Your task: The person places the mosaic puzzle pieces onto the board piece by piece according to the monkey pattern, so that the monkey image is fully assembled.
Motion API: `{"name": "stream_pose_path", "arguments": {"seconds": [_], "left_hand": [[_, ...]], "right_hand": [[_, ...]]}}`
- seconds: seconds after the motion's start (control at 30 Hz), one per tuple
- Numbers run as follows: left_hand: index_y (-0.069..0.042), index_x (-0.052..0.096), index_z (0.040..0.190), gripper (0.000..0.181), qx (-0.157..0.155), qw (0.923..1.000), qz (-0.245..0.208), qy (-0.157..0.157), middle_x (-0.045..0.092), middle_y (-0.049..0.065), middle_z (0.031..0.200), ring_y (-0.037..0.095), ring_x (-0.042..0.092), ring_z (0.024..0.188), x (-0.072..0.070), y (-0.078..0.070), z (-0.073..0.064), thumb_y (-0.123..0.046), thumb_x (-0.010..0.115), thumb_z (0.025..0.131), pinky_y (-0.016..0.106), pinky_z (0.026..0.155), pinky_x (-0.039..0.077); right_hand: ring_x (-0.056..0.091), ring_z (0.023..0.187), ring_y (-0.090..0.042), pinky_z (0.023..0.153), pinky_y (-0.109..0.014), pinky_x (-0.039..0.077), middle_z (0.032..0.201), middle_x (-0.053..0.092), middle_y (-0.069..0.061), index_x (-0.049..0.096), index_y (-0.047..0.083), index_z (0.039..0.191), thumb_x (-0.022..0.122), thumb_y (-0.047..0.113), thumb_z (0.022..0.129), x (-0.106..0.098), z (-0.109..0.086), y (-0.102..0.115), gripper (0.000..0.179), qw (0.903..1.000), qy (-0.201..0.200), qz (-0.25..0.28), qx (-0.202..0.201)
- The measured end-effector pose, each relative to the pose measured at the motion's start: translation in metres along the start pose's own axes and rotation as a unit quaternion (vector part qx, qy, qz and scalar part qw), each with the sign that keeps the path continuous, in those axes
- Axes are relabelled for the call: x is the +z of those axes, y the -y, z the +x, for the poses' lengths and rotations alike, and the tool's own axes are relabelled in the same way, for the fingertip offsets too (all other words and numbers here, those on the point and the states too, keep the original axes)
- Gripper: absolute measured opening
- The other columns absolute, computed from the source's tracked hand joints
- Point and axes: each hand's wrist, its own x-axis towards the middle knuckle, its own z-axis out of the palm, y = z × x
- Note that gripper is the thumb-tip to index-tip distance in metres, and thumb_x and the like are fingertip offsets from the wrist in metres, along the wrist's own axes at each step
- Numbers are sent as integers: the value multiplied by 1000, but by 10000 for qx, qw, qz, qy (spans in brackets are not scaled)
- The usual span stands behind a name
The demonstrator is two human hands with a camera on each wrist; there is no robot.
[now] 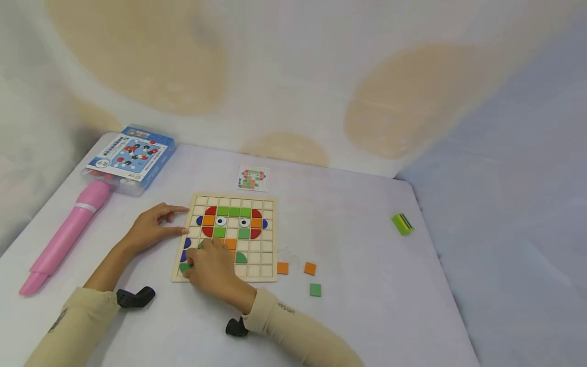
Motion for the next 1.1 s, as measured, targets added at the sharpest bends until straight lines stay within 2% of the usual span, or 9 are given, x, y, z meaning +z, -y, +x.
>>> {"name": "stream_pose_path", "arguments": {"seconds": [0.13, 0.2, 0.3, 0.4, 0.53, 0.7, 0.9, 1.0, 1.1], "left_hand": [[-17, 65, 130, 59, -17, 10000, 48, 70, 46, 5, 92, 22, 43, 86, 6, 4, -1, -43, 81, 80, 37, 74, 32], [-16, 65, 131, 60, -12, 9999, 30, 106, 46, 6, 92, 22, 42, 87, 8, 4, -2, -44, 81, 80, 37, 73, 32], [-16, 64, 132, 62, -69, 9998, 35, 166, 46, 6, 94, 22, 42, 90, 7, 3, -4, -47, 80, 80, 38, 73, 31], [-16, 63, 133, 63, -121, 9997, 9, 193, 45, 7, 96, 22, 41, 92, 4, 2, -5, -47, 79, 81, 39, 73, 31], [-15, 61, 134, 65, -94, 9997, -19, 215, 44, 7, 97, 22, 40, 93, 0, 1, -4, -48, 78, 81, 39, 73, 30], [-13, 60, 136, 66, -93, 9999, 13, 105, 42, 6, 98, 20, 37, 93, -9, 6, -9, -50, 76, 83, 39, 72, 28], [-13, 59, 136, 66, -166, 9998, 80, 65, 42, 6, 99, 19, 35, 94, -13, 12, -16, -50, 76, 84, 38, 73, 28], [-14, 59, 136, 66, -87, 9999, 53, 126, 42, 6, 99, 19, 36, 94, -8, 10, -11, -50, 75, 84, 38, 73, 28], [-14, 60, 136, 64, 42, 9998, -2, 201, 42, 6, 98, 19, 36, 93, 1, 5, 0, -48, 76, 84, 39, 72, 28]], "right_hand": [[44, 91, -10, 80, -23, 38, 97, 58, 6, 74, 22, 103, 77, 41, 85, -6, -10, -5, 26, 9998, 197, -15, 89], [44, 94, -11, 83, -24, 38, 101, 57, 4, 73, 21, 112, 76, 44, 85, -16, -20, -14, 35, 9998, 150, 71, 117], [44, 96, -13, 85, -27, 38, 103, 55, 3, 71, 19, 116, 78, 43, 84, -34, -40, -36, 41, 9996, -40, 213, 202], [44, 98, -16, 85, -32, 38, 104, 55, 0, 72, 15, 114, 81, 35, 83, -51, -62, -68, 39, 9986, -225, 272, 399], [44, 97, -21, 83, -37, 36, 106, 57, -6, 73, 11, 110, 83, 25, 80, -64, -90, -113, 34, 9945, -527, 112, 901], [46, 97, -26, 82, -41, 38, 105, 58, -11, 75, 8, 106, 86, 17, 77, -70, -111, -155, 32, 9862, -878, -154, 1392], [46, 97, -25, 82, -39, 39, 102, 58, -9, 76, 5, 96, 87, 26, 75, -63, -125, -174, 31, 9870, -604, 84, 1490], [46, 94, -23, 80, -37, 40, 100, 58, -7, 75, 6, 90, 87, 27, 76, -58, -133, -177, 28, 9891, -511, -18, 1382], [46, 91, -21, 80, -36, 41, 96, 58, -5, 74, 6, 85, 88, 24, 75, -58, -140, -179, 25, 9892, -555, -300, 1324]]}}
